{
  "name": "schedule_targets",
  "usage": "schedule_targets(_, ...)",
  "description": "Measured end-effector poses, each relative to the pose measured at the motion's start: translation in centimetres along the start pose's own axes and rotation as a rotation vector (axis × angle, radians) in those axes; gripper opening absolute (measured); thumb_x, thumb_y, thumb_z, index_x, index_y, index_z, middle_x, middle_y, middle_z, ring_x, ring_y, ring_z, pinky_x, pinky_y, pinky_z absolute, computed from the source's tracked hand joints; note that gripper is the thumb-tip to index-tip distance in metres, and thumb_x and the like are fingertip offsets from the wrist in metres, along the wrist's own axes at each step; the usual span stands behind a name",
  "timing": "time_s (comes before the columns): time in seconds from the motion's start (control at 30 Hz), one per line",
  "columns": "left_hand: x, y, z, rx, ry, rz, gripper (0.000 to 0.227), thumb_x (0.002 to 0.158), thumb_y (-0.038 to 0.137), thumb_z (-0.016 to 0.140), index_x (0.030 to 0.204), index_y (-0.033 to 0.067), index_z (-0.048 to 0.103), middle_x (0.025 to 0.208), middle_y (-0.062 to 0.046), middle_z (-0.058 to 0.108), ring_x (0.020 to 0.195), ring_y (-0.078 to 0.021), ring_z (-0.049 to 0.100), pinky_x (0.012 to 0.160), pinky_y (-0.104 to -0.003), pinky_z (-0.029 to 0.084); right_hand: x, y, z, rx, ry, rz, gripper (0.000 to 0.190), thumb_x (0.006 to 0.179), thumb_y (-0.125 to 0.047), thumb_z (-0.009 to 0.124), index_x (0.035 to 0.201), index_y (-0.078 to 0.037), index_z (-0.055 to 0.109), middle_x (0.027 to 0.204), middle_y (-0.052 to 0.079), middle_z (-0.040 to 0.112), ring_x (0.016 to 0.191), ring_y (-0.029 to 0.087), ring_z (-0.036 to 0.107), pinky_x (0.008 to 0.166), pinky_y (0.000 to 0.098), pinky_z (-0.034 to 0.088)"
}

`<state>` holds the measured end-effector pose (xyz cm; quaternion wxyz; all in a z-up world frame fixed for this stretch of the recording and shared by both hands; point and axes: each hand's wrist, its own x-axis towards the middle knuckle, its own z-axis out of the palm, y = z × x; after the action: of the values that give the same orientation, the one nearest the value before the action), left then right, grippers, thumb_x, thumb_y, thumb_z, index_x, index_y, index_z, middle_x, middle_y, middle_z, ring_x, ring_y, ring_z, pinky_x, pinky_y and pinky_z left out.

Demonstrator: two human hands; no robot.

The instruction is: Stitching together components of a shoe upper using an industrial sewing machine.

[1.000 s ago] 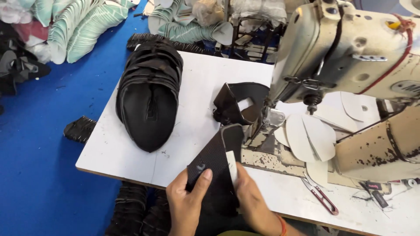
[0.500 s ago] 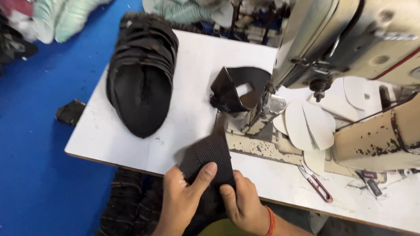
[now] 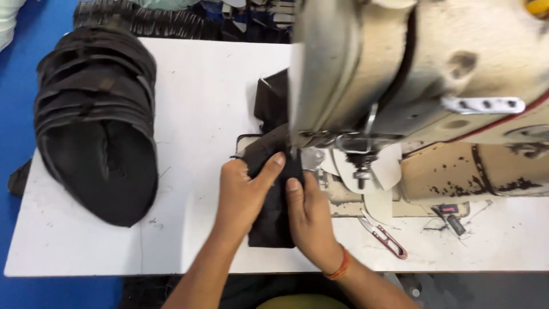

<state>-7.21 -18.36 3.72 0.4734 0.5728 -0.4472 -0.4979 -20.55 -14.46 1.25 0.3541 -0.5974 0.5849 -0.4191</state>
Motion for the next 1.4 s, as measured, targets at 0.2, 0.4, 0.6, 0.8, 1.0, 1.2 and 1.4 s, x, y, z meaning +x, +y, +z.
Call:
schedule_targets(0.2,0.4,-0.1,-1.0,-0.058,-0.164,-0.025,0.021,0.087,0.018,0.077,0.093,-0.0021,0.078,0.076,-0.002,0.075,0.065,-0.0056,0.065,0.056,-0.025,0.055,0.3,-1.4,-1.3,0.011,-0.114,0.066,0.026,0.107,-0.025,0.049,0.106,0.001,0.054,0.073,0.017,0.062,0.063,0.027,0.059,0.060,0.0398,0.047)
schedule_targets(0.4,1.8,-0.3,-1.0,-0.207,-0.186,-0.073,0.022,0.085,0.013,0.079,0.095,-0.0060,0.078,0.080,-0.009,0.079,0.066,-0.0119,0.073,0.057,-0.028,0.060,-1.4,1.2,-17.3,-0.497,0.370,-0.511,0.027,0.096,-0.001,0.064,0.122,0.001,0.056,0.125,0.018,0.060,0.117,0.031,0.058,0.103,0.0369,0.047)
schedule_targets(0.6,2.3,-0.5,-0.8,-0.231,-0.182,-0.056,0.022,0.087,0.014,0.078,0.092,-0.0071,0.078,0.077,-0.010,0.077,0.061,-0.0131,0.071,0.053,-0.028,0.057,-0.9,4.5,-22.6,-0.787,0.861,-0.257,0.032,0.114,-0.025,0.059,0.119,0.007,0.055,0.112,0.014,0.058,0.105,0.029,0.052,0.096,0.0415,0.041)
schedule_targets(0.8,0.9,0.5,-0.7,-0.173,-0.164,-0.052,0.022,0.088,0.018,0.077,0.089,-0.0043,0.078,0.075,-0.010,0.077,0.061,-0.0132,0.073,0.053,-0.028,0.058,-1.5,8.1,-24.6,-1.071,0.879,-0.655,0.025,0.116,-0.019,0.049,0.118,0.006,0.050,0.116,0.018,0.052,0.114,0.032,0.050,0.108,0.0452,0.039)
schedule_targets(1.0,1.1,0.2,-0.6,-0.195,-0.161,-0.033,0.022,0.087,0.020,0.077,0.089,-0.0023,0.078,0.076,-0.008,0.077,0.061,-0.0124,0.071,0.053,-0.028,0.057,1.8,6.1,-8.3,-0.199,0.104,-0.324,0.045,0.089,0.011,0.051,0.132,-0.003,0.051,0.115,0.017,0.059,0.091,0.022,0.064,0.076,0.0322,0.056)
schedule_targets(1.2,1.5,-0.3,-1.6,-0.099,-0.150,-0.074,0.033,0.089,0.025,0.078,0.092,-0.0075,0.076,0.075,-0.012,0.075,0.059,-0.0159,0.069,0.053,-0.032,0.056,7.2,2.3,-6.3,-0.417,-0.159,-0.177,0.027,0.100,-0.010,0.060,0.126,-0.006,0.058,0.103,0.018,0.071,0.090,0.034,0.071,0.075,0.0430,0.056)
schedule_targets(1.4,1.9,-1.2,-0.8,-0.237,-0.230,0.019,0.032,0.088,0.026,0.077,0.102,-0.0031,0.078,0.085,-0.009,0.079,0.069,-0.0107,0.074,0.063,-0.027,0.061,14.3,6.6,-4.6,-0.928,-0.253,-0.190,0.019,0.099,-0.019,0.062,0.114,-0.013,0.073,0.109,0.012,0.075,0.099,0.028,0.071,0.086,0.0420,0.054)
